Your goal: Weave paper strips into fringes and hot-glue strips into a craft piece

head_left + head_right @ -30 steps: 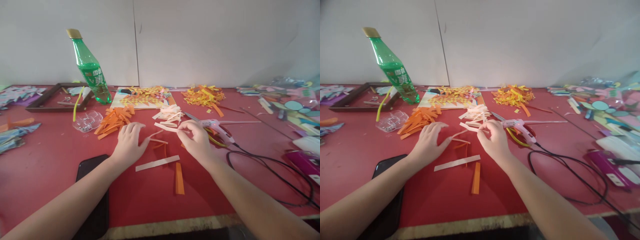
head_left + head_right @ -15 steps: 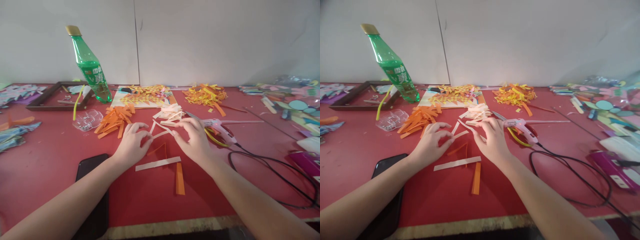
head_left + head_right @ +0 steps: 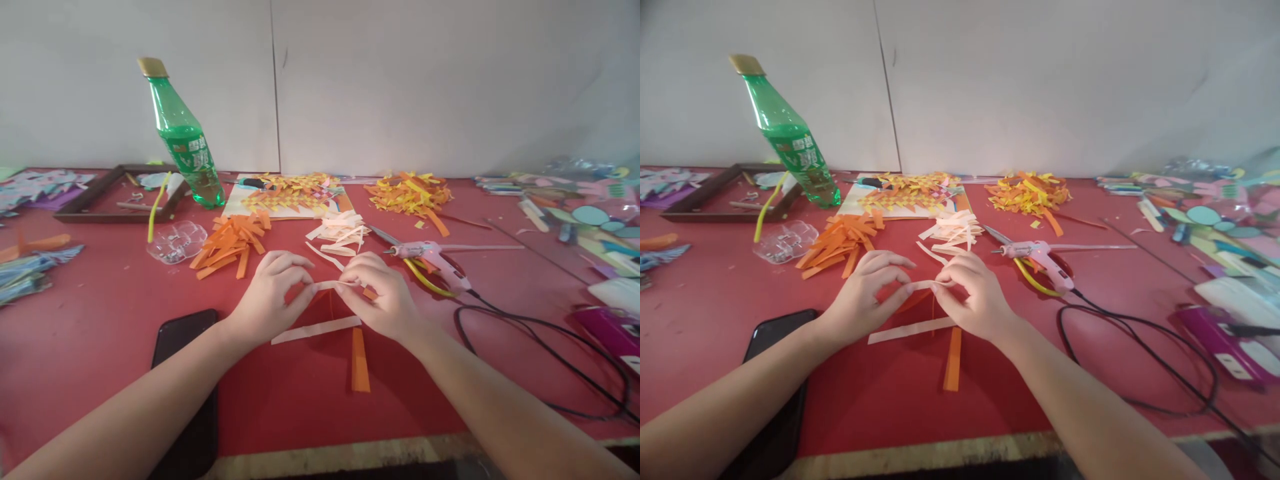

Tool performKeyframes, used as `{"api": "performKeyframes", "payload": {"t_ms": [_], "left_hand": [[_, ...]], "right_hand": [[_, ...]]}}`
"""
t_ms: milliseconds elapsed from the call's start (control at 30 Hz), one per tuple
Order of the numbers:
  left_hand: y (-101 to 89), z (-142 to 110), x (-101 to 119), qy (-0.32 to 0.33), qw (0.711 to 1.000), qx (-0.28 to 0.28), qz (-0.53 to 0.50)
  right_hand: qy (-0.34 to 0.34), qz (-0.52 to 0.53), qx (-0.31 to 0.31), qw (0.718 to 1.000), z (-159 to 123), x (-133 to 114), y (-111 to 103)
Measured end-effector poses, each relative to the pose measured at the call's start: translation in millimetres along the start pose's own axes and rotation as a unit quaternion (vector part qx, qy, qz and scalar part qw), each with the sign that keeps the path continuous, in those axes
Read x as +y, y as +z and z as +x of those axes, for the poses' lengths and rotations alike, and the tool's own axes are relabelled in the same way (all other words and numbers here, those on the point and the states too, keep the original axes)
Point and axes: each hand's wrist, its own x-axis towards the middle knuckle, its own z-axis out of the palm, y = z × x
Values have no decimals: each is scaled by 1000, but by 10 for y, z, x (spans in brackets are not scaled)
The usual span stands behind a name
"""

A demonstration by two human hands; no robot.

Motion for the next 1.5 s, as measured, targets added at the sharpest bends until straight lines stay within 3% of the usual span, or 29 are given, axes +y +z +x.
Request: {"api": "performKeyframes", "payload": {"t_ms": [200,400,500,600,667,733,867,967,1033,1167,1233,1500], "left_hand": [[6,26,-30,-59,998,15,30],[-2,31,-64,-131,991,-1,-4],[5,13,-79,-145,989,25,9],[-1,5,-68,-126,989,73,38],[-20,7,-35,-90,992,71,46],[-44,8,16,-45,998,24,37],[-77,-11,125,33,991,-125,30],[-85,-38,165,57,978,-197,46],[-90,-51,170,62,973,-218,39],[-92,-53,154,53,970,-235,7],[-92,-43,146,47,969,-241,-15],[-167,10,146,-11,965,-192,-180]], "right_hand": [[106,-42,-1,993,-22,35,24],[213,-85,18,973,-8,79,-22],[239,-115,1,964,1,105,-37],[231,-173,-35,957,-8,146,-29],[219,-228,-48,948,-27,177,-18],[202,-277,-49,938,-52,204,-12],[151,-321,-24,935,-81,205,-24],[119,-274,-1,954,-71,153,-41],[97,-202,-25,974,-61,108,-45],[42,-106,-156,981,-55,49,-19],[20,-103,-180,978,-58,45,2],[41,-85,-106,990,-53,101,1]]}}
